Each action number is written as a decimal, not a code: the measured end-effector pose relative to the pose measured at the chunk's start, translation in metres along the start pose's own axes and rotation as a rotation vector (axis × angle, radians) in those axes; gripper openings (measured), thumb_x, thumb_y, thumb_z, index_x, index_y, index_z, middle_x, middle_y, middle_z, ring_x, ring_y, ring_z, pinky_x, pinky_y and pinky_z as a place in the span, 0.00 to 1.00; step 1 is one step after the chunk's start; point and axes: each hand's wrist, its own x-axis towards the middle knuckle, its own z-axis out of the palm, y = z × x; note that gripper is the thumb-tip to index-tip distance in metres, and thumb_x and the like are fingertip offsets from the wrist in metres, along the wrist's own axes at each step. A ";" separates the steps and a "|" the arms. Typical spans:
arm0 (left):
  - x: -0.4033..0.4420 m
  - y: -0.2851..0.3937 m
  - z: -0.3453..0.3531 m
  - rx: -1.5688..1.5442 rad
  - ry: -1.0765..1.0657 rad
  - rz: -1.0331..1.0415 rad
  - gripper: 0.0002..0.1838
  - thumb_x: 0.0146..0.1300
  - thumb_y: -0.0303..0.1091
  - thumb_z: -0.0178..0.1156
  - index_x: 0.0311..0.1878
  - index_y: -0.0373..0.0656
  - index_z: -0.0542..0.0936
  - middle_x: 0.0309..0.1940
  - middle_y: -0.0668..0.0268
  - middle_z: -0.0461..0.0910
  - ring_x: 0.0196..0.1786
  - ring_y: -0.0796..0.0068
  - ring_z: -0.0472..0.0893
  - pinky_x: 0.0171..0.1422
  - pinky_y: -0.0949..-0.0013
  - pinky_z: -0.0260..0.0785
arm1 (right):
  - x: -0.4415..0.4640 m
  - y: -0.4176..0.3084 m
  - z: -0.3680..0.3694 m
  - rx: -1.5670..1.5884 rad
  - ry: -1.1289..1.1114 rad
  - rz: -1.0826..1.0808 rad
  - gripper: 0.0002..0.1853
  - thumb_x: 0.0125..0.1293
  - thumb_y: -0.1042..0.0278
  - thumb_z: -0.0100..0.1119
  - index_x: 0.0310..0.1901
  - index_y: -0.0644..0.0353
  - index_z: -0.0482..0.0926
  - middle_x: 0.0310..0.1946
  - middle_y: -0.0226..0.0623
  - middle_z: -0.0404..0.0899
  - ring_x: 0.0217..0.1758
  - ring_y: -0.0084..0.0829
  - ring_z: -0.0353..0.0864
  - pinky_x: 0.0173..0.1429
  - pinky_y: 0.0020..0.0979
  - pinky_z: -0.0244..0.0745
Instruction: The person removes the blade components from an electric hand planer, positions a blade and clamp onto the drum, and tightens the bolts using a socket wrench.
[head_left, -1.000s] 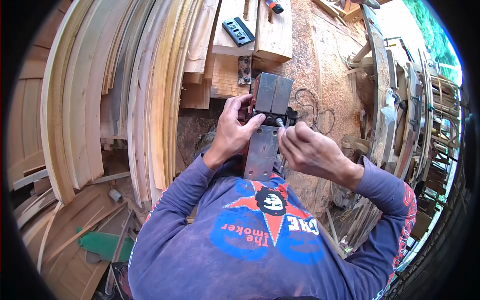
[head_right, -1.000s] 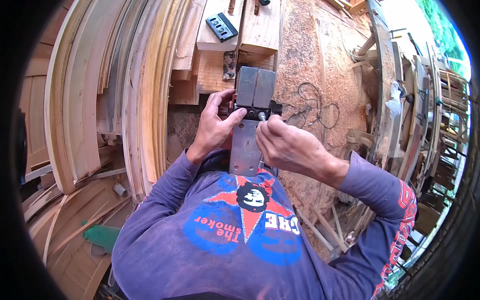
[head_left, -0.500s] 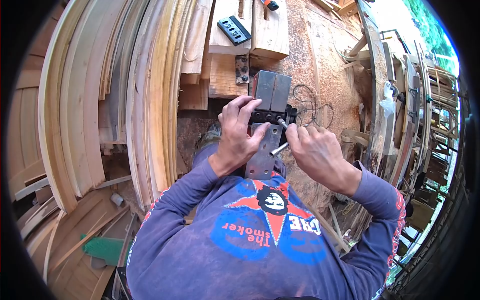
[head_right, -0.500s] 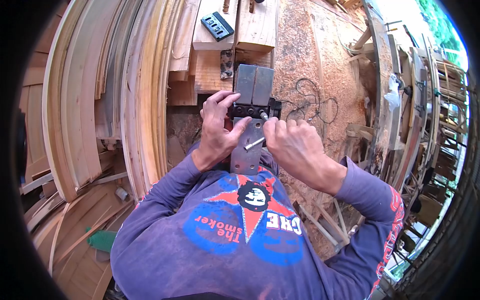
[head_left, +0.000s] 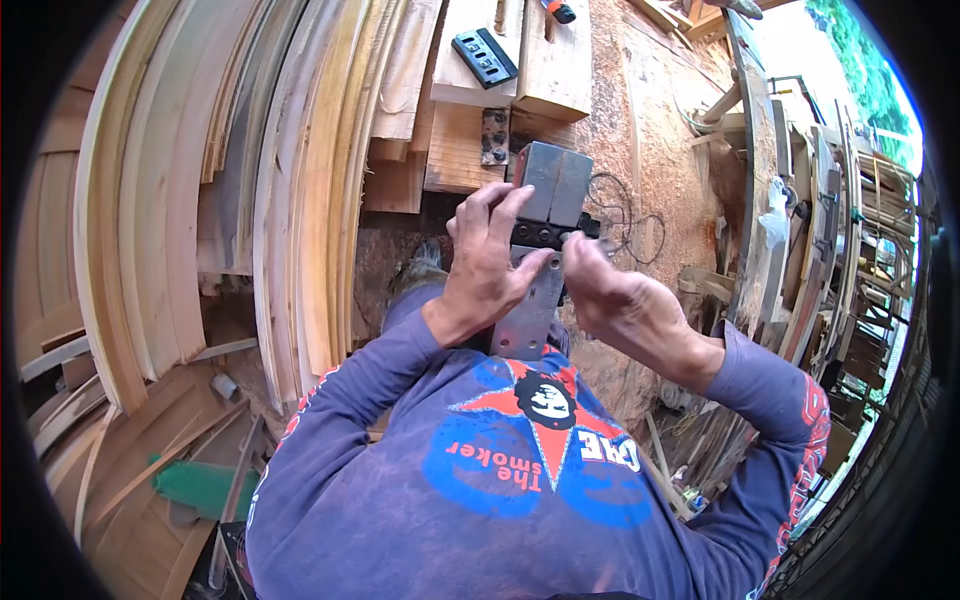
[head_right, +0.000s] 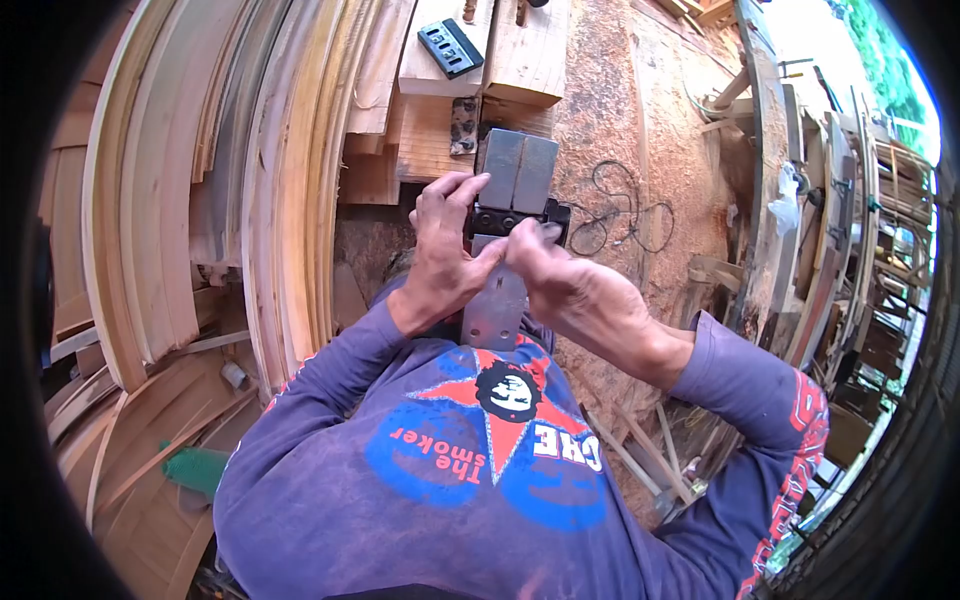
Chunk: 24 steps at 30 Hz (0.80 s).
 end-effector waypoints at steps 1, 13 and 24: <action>-0.001 -0.001 0.001 0.012 -0.019 0.040 0.46 0.51 0.34 0.82 0.75 0.45 0.72 0.68 0.54 0.71 0.69 0.52 0.71 0.72 0.50 0.61 | 0.000 -0.003 0.000 -0.154 -0.019 -0.144 0.12 0.64 0.63 0.60 0.39 0.64 0.86 0.38 0.38 0.82 0.55 0.38 0.80 0.80 0.50 0.60; -0.001 0.002 -0.002 0.016 -0.020 -0.028 0.44 0.53 0.37 0.82 0.74 0.45 0.73 0.67 0.54 0.72 0.69 0.52 0.71 0.73 0.50 0.60 | -0.025 0.004 0.014 0.596 -0.161 0.363 0.14 0.65 0.71 0.61 0.51 0.62 0.84 0.36 0.37 0.81 0.47 0.38 0.82 0.78 0.54 0.63; 0.003 -0.009 0.007 -0.014 0.050 -0.103 0.37 0.62 0.38 0.76 0.73 0.43 0.73 0.67 0.53 0.73 0.70 0.53 0.73 0.73 0.51 0.60 | -0.011 0.000 0.009 0.488 -0.063 0.289 0.12 0.67 0.67 0.59 0.46 0.65 0.83 0.31 0.34 0.78 0.37 0.33 0.79 0.51 0.38 0.72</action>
